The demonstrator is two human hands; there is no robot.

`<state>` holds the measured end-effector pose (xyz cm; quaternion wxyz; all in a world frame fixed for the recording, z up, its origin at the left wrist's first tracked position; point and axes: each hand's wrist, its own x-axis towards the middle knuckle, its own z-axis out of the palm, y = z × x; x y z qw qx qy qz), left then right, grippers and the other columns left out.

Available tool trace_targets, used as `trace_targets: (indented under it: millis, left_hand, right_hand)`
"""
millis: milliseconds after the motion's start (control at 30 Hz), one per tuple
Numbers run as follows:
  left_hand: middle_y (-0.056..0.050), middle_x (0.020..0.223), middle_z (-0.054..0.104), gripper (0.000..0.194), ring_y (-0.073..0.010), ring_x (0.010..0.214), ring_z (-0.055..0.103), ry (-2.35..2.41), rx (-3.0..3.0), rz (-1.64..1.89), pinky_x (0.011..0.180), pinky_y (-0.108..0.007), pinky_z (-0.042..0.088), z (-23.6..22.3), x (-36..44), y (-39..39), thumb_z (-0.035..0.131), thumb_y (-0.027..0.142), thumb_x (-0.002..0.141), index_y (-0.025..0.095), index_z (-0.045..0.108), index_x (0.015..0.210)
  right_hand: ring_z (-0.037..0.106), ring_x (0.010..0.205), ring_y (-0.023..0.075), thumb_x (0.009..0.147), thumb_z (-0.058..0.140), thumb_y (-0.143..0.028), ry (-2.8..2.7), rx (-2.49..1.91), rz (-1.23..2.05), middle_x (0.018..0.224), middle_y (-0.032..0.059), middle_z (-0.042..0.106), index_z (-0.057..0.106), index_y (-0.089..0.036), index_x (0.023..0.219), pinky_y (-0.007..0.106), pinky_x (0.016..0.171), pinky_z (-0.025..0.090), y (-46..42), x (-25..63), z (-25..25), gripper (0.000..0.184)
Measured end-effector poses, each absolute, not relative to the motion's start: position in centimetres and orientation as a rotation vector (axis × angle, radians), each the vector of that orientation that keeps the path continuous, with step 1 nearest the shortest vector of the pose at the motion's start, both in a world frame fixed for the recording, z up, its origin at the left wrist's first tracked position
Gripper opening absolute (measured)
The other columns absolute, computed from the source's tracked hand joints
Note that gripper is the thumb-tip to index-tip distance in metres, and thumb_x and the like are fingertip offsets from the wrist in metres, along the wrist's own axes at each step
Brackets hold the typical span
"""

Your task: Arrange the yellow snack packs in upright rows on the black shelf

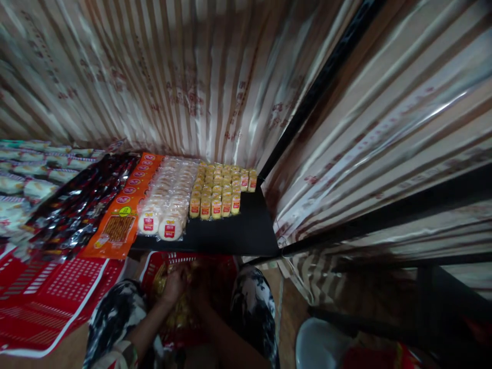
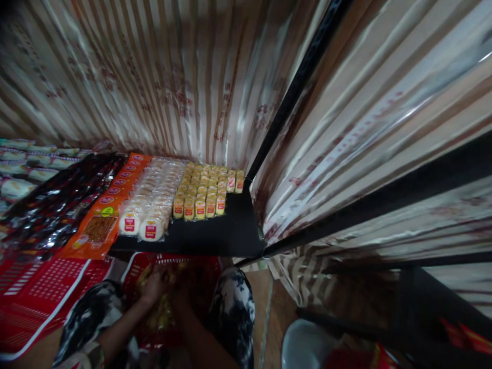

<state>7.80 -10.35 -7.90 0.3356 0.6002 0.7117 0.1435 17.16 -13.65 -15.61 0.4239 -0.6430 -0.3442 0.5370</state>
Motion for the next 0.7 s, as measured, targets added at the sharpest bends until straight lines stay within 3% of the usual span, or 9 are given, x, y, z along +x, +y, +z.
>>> trace_targets:
  millis: [167,400,533,700]
  left_hand:
    - [-0.009,0.099,0.065,0.027,-0.0169,0.096,0.060,1.850,1.579,0.474,0.091,-0.029,0.043,-5.1,8.6,-11.4,0.041,0.007,0.077,0.015,0.063,0.090]
    - [-0.006,0.091,0.064,0.025,-0.0174,0.089,0.061,1.831,1.555,0.763,0.088,-0.032,0.046,-1.6,10.6,-12.1,0.041,0.010,0.075,0.018,0.063,0.084]
    - [-0.006,0.093,0.062,0.025,-0.0178,0.091,0.060,1.754,1.582,0.849,0.089,-0.034,0.046,0.0,11.6,-12.2,0.039,0.013,0.078,0.017,0.061,0.090]
    - [-0.008,0.101,0.058,0.025,-0.0187,0.098,0.057,1.735,1.566,1.032,0.091,-0.035,0.046,2.3,13.5,-12.1,0.041,0.016,0.078,0.017,0.055,0.098]
  right_hand:
    - [0.058,0.060,0.0176,0.052,0.067,-0.034,-0.741,-1.584,1.350,0.060,0.0011,0.062,0.055,-0.020,0.061,0.030,0.059,0.050,-13.6,18.4,-12.5,0.020]
    - [0.060,0.064,0.0173,0.053,0.066,-0.042,-0.750,-1.395,1.338,0.065,0.0002,0.060,0.050,-0.022,0.066,0.029,0.062,0.049,-13.4,20.0,-8.8,0.029]
    - [0.060,0.061,0.0174,0.055,0.065,-0.045,-0.804,-1.354,1.300,0.062,-0.0005,0.060,0.049,-0.022,0.069,0.029,0.060,0.049,-13.5,21.4,-6.7,0.031]
    - [0.064,0.071,0.0184,0.060,0.065,-0.043,-0.836,-1.310,1.138,0.074,0.0031,0.065,0.051,-0.021,0.076,0.031,0.070,0.050,-13.1,23.1,-3.2,0.031]
